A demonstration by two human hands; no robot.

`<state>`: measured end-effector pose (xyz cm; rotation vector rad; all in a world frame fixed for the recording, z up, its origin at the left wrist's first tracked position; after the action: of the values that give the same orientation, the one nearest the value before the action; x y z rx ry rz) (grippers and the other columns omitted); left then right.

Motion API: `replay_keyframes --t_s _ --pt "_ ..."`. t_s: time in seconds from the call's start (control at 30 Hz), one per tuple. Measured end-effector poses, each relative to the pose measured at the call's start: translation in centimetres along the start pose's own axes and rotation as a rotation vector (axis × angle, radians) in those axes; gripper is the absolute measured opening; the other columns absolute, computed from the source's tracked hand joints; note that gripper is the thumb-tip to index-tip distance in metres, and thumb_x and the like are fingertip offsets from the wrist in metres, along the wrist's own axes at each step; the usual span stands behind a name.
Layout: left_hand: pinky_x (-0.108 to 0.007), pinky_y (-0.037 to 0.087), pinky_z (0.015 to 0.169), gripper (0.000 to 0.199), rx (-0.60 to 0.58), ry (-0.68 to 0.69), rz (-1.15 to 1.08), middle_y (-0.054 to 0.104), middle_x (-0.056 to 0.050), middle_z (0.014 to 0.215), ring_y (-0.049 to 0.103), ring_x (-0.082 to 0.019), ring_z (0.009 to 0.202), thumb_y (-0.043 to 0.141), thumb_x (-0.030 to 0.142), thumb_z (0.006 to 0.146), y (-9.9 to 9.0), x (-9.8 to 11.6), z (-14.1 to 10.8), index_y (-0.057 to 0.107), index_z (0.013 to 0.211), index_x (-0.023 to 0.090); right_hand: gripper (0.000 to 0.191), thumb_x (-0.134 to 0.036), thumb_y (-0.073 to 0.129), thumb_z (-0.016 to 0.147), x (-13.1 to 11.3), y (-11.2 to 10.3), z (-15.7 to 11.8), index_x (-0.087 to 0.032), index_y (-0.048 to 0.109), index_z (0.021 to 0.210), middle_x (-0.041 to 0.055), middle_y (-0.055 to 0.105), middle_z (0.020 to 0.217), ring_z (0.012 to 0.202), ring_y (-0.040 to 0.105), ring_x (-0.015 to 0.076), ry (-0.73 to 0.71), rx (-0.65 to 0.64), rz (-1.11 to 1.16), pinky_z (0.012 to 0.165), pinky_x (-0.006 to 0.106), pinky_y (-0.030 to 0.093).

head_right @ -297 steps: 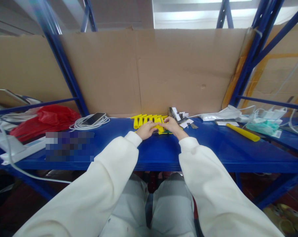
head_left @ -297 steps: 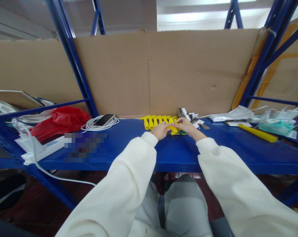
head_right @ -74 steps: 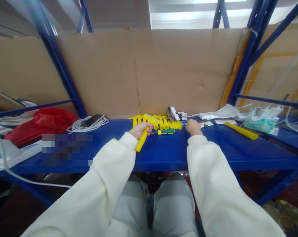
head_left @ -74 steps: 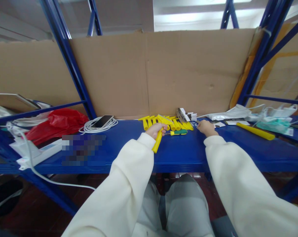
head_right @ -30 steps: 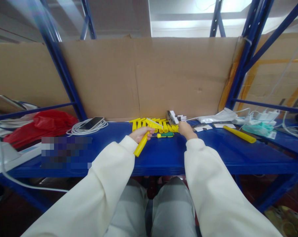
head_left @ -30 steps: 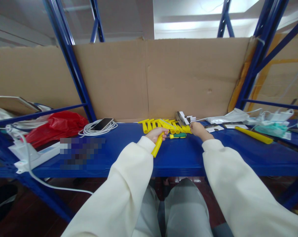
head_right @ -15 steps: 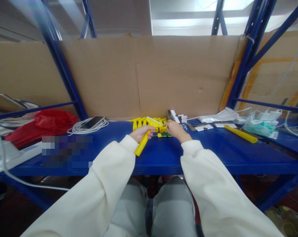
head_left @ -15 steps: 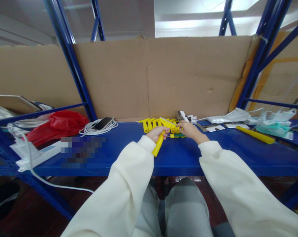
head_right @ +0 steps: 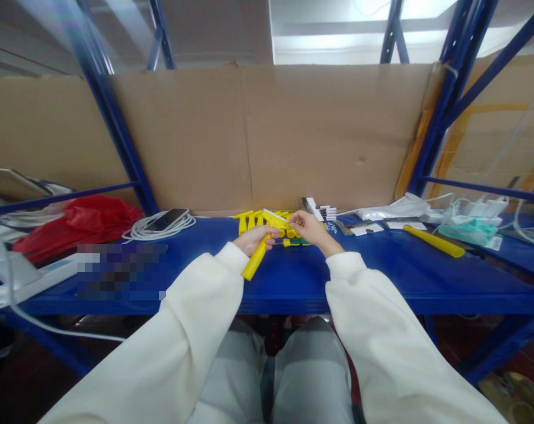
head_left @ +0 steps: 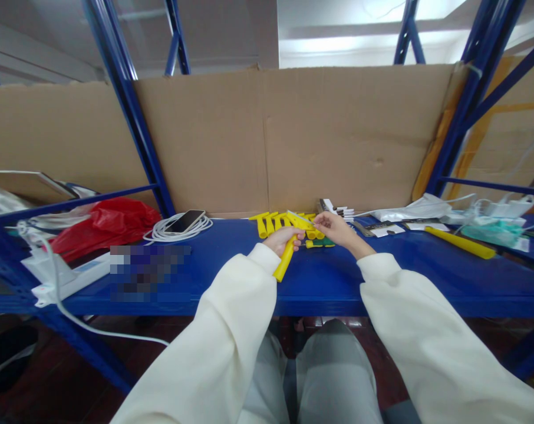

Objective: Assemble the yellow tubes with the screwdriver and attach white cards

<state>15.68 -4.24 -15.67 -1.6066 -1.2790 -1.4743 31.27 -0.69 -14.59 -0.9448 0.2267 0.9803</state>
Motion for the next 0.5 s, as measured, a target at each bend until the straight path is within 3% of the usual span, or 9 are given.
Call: replay_keyframes --t_s 0.2,0.5 --pt "-0.014 0.024 0.035 0.026 0.009 0.015 0.053 0.042 0.007 0.049 0.033 -0.003 0.034 0.043 0.001 0.09 0.09 -0.07 0.09 0.045 0.07 0.018 0.028 -0.042 0.072 0.073 0.68 1.04 0.27 -0.02 0.055 0.078 0.0002 0.061 0.075 0.068 0.057 0.0143 0.005 -0.024 0.287 0.072 0.034 0.052" --pt "-0.015 0.024 0.035 0.028 0.051 0.053 0.128 0.043 0.008 0.047 0.034 -0.003 0.032 0.046 0.001 0.09 0.45 0.13 -0.25 0.044 0.069 0.019 0.034 -0.046 0.077 0.065 0.67 1.19 0.41 -0.022 0.056 0.077 -0.0011 0.057 0.071 0.067 0.055 0.015 -0.003 -0.049 0.392 0.075 0.037 0.052"
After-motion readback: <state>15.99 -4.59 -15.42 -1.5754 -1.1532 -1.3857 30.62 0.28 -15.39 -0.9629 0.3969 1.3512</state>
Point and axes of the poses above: each hand's wrist, its own z-axis towards the middle knuckle, its own y-axis out of the palm, x = y × z, the point moved 5 cm from there along z, towards the middle knuckle
